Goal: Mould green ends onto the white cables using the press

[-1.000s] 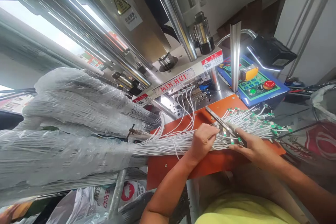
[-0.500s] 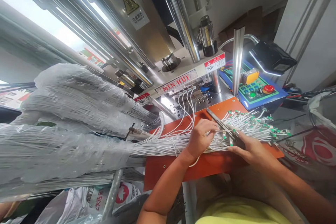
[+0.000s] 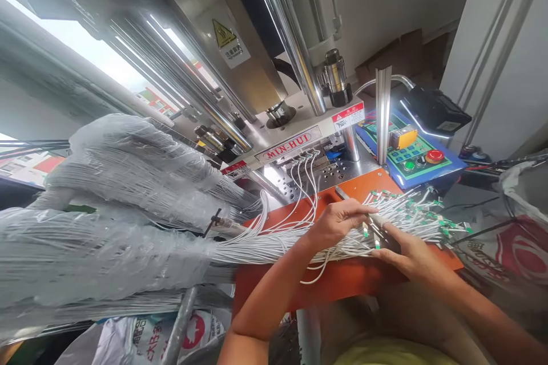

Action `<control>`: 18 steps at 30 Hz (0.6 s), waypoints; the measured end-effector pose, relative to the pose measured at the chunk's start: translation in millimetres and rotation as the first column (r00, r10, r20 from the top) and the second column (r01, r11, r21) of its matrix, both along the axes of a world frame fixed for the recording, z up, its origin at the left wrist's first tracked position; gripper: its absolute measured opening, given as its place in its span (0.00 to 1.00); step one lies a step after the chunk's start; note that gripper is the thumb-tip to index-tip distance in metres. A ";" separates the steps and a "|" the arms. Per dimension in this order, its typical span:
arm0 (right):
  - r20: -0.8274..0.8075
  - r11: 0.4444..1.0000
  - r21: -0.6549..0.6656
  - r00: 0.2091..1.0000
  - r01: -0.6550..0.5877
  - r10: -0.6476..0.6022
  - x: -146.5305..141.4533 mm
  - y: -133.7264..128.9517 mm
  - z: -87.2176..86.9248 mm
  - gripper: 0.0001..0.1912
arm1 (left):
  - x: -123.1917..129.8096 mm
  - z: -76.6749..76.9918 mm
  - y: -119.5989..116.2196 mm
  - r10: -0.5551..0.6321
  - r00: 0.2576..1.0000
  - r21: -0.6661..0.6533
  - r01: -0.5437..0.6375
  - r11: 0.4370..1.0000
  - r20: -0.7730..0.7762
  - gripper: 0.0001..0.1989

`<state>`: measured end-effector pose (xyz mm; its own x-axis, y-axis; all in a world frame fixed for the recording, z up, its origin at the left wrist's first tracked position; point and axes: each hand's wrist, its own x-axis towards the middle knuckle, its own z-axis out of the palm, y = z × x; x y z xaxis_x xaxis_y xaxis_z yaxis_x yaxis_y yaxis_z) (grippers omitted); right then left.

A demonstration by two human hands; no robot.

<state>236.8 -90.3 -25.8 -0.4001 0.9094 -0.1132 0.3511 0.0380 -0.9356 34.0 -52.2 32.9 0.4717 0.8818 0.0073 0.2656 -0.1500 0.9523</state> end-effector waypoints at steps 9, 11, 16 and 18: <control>-0.039 0.997 -0.070 0.999 -0.023 0.020 2.9 2.2 0.5 0.33 | -37.9 -15.4 4.3 0.307 0.939 0.380 -0.230 0.896 -0.155 0.06; -0.068 0.997 -0.079 0.998 -0.012 0.006 3.1 3.2 0.8 0.33 | -37.5 -24.4 3.7 0.355 0.913 0.547 -0.195 0.814 -0.203 0.06; -0.079 0.995 -0.092 0.996 -0.037 0.029 4.4 6.3 -1.6 0.32 | -29.0 -50.3 -2.7 0.336 0.912 0.647 -0.110 0.754 -0.236 0.08; -0.076 0.995 -0.088 0.996 -0.050 0.043 5.0 7.3 -2.7 0.32 | -26.6 -55.2 -3.4 0.339 0.908 0.655 -0.102 0.749 -0.245 0.08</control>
<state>241.7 -83.0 -28.5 -0.4519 0.8772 -0.1621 0.2807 -0.0327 -0.9593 7.4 -55.6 -22.3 0.3412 0.8156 0.4673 0.6425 -0.5652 0.5174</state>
